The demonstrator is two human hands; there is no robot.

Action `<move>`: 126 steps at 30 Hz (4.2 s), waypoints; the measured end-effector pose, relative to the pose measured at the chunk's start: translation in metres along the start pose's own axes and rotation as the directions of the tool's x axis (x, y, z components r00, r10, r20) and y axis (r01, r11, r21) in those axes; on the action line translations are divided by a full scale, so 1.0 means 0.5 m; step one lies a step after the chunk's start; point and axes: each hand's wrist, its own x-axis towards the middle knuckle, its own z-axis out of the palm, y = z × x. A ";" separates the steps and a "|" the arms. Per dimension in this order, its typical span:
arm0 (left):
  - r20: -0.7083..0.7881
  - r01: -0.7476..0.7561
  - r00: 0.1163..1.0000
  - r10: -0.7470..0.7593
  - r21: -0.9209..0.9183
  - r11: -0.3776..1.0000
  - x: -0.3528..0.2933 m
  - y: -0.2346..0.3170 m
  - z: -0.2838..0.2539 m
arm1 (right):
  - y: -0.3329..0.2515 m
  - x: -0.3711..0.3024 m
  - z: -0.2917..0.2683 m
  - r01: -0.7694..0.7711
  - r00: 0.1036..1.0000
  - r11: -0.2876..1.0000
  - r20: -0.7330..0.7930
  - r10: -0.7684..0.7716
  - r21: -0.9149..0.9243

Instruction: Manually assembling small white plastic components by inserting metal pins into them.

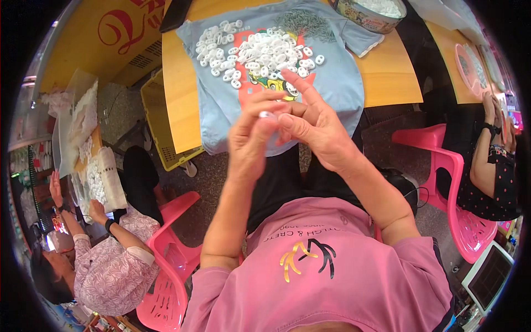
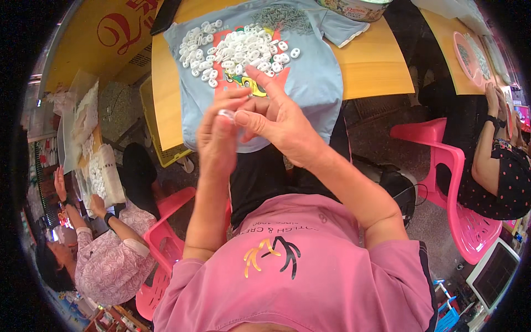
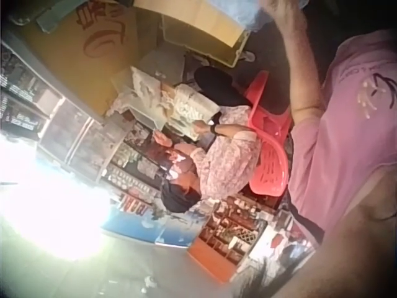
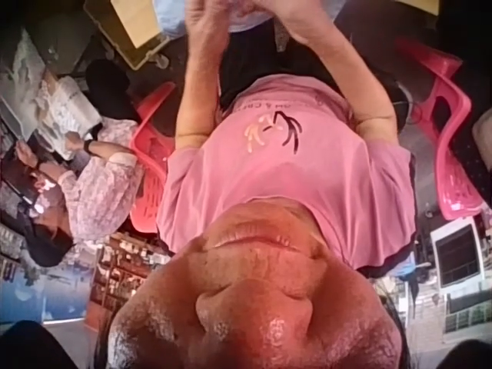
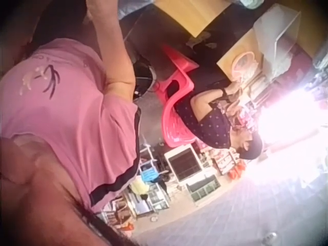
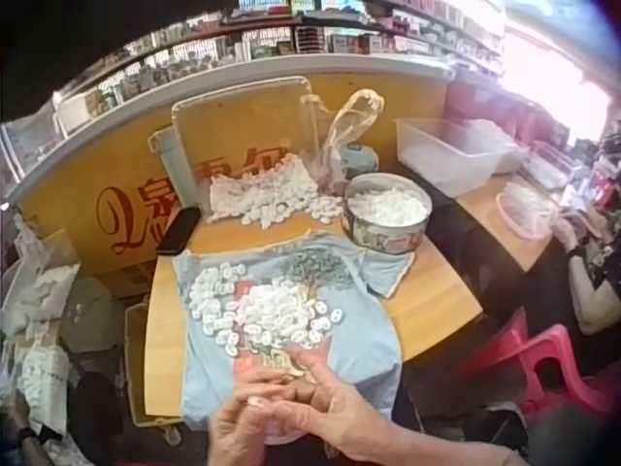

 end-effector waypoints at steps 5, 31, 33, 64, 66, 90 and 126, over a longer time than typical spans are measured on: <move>-0.262 0.083 0.963 0.069 0.528 0.845 0.065 0.119 -0.159 | -0.032 0.026 -0.071 0.146 0.974 0.872 -0.087 -0.210 -0.468; -0.021 -0.027 0.999 0.050 0.602 0.798 0.064 -0.031 -0.014 | -0.043 0.114 -0.130 0.311 0.839 -0.255 0.390 -0.379 -0.916; -0.039 -0.024 0.998 0.058 0.583 0.812 0.066 -0.041 -0.005 | -0.044 0.111 -0.131 0.306 0.842 -0.227 0.374 -0.389 -0.925; 0.045 -0.292 0.944 0.327 0.578 0.762 0.110 -0.072 0.069 | -0.099 0.075 -0.130 -0.120 0.981 0.948 -0.183 0.067 -0.296; -0.063 -0.145 0.980 0.188 0.421 0.895 0.108 -0.064 0.070 | -0.113 0.077 -0.130 -0.098 0.989 0.849 -0.145 0.025 -0.520; -0.114 0.359 0.926 -0.359 -0.022 0.933 0.106 -0.040 0.022 | -0.160 0.276 -0.189 0.134 0.953 -0.339 0.215 -0.215 -0.931; -0.132 0.324 0.921 -0.367 -0.262 0.909 0.089 0.002 0.043 | -0.100 0.105 -0.107 0.150 0.988 0.794 0.110 -0.106 -0.589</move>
